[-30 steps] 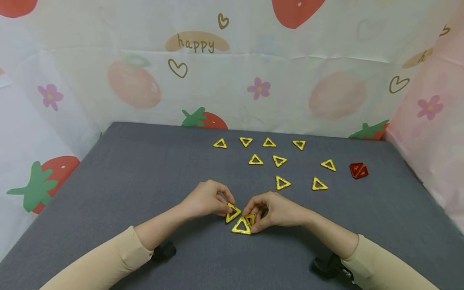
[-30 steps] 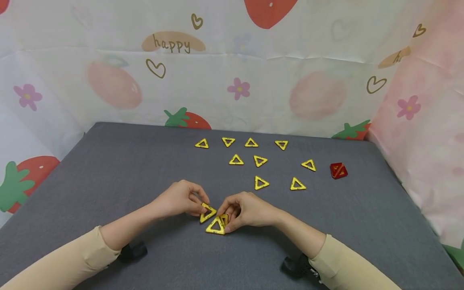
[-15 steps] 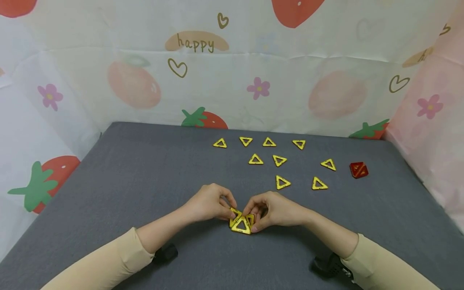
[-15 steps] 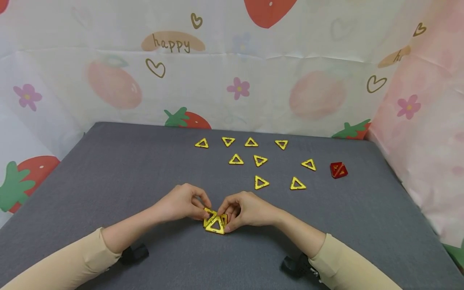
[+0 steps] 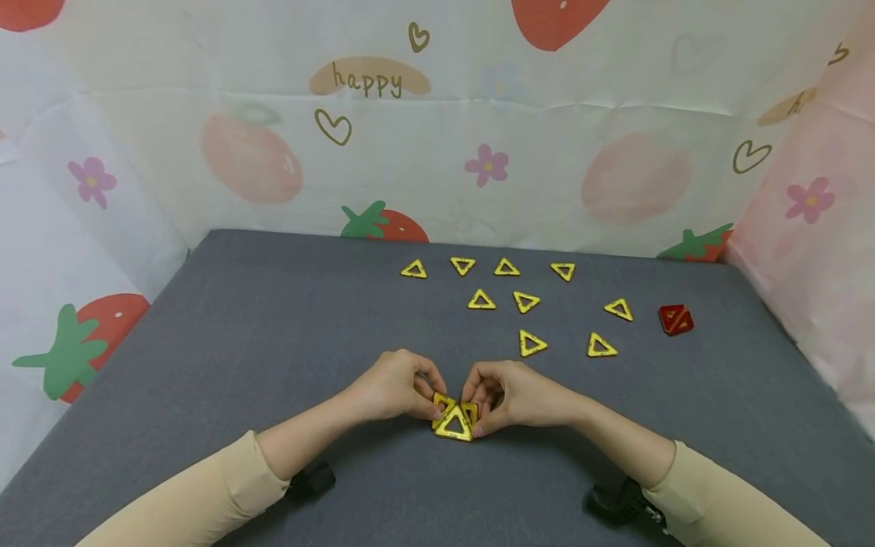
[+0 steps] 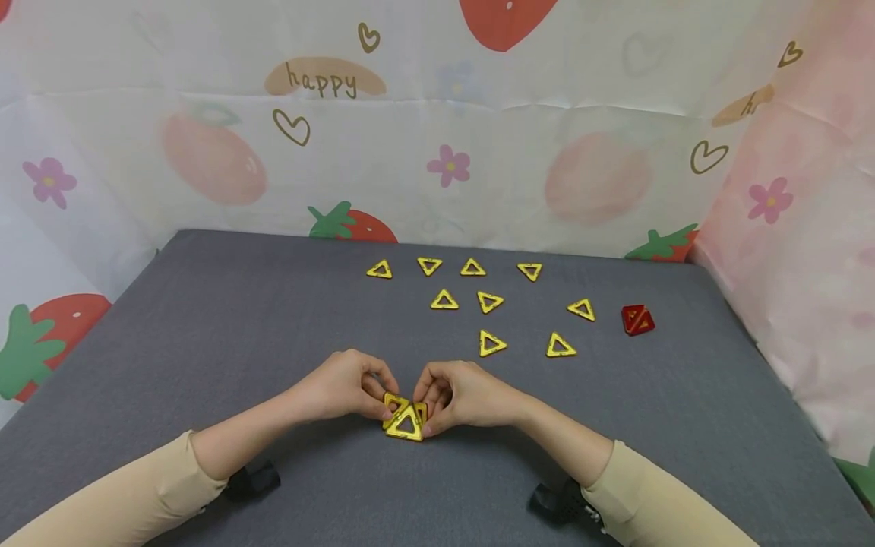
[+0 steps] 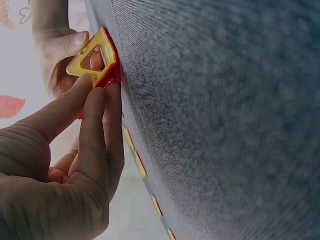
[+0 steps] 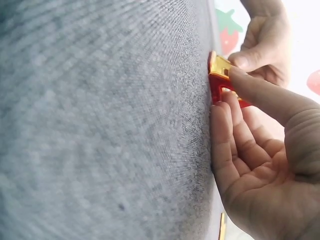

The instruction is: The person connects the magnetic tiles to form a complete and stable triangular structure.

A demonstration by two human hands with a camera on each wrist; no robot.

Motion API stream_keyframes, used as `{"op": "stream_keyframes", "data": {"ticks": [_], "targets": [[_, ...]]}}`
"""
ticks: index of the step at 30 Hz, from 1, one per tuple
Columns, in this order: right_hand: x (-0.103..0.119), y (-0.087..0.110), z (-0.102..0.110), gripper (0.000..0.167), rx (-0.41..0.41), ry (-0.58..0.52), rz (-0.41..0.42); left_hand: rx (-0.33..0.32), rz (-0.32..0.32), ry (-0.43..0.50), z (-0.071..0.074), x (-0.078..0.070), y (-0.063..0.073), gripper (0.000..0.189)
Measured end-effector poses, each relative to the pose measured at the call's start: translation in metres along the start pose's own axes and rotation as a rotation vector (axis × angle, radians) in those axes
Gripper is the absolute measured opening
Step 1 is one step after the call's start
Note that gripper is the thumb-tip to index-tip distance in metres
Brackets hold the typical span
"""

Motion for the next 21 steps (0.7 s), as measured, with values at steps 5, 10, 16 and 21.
{"op": "stream_keyframes", "data": {"ticks": [5, 10, 16, 21], "targets": [[0.0013, 0.0001, -0.0007, 0.035, -0.007, -0.011, 0.0, 0.009, -0.051, -0.03, -0.0012, -0.0008, -0.0017, 0.021], [0.0028, -0.0001, -0.0014, 0.033, -0.012, -0.013, -0.004, 0.021, -0.072, -0.041, -0.004, -0.0023, -0.0028, 0.023], [0.0041, 0.0, -0.0023, 0.033, -0.015, -0.023, -0.002, 0.02, -0.09, -0.053, -0.0053, -0.0039, -0.0031, 0.023], [0.0036, 0.0, -0.0028, 0.033, -0.013, -0.035, 0.007, 0.029, -0.093, -0.052, -0.0067, -0.0043, -0.0035, 0.024]]}}
Point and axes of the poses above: each hand's wrist, its own y-axis away from the middle knuckle, its own z-axis out of the back of the hand, x = y × z, the point moved 5 cm from there along -y, towards the middle knuckle, and after that the axes turned 5 degrees about -z, right-handed, at the moved point
